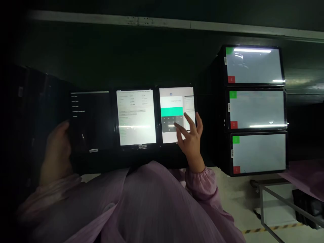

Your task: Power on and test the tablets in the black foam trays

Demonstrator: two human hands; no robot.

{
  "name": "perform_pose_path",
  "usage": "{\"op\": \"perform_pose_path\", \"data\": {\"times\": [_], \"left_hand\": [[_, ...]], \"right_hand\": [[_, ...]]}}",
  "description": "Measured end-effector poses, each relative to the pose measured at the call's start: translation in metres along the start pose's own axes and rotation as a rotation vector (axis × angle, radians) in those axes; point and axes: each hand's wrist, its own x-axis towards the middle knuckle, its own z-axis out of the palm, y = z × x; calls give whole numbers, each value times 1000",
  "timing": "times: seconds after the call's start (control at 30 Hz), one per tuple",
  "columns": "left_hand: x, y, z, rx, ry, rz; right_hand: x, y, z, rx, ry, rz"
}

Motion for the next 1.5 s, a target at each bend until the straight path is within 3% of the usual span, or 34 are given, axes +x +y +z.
{"op": "perform_pose_path", "data": {"times": [0.17,0.43,0.73,0.83,1.0,1.1,1.4,1.5], "left_hand": [[3,-3,-1,-8,34,4],[8,-9,-2,-1,10,55],[15,-18,-6,-38,-41,125],[16,-18,-4,-55,-39,136],[19,-15,-5,-46,-28,85],[19,-14,-7,-56,-36,68],[26,-23,-7,-183,-7,127],[35,-30,-7,-232,-12,145]], "right_hand": [[-1,14,-10,-100,145,96],[3,-10,-2,-25,19,-29],[3,-10,0,9,-21,47],[3,-29,-3,131,-83,-38],[-2,-75,-1,285,-337,-293],[-3,-89,5,274,-368,-358],[5,-87,22,144,-304,-175],[7,-84,22,172,-341,-164]]}}
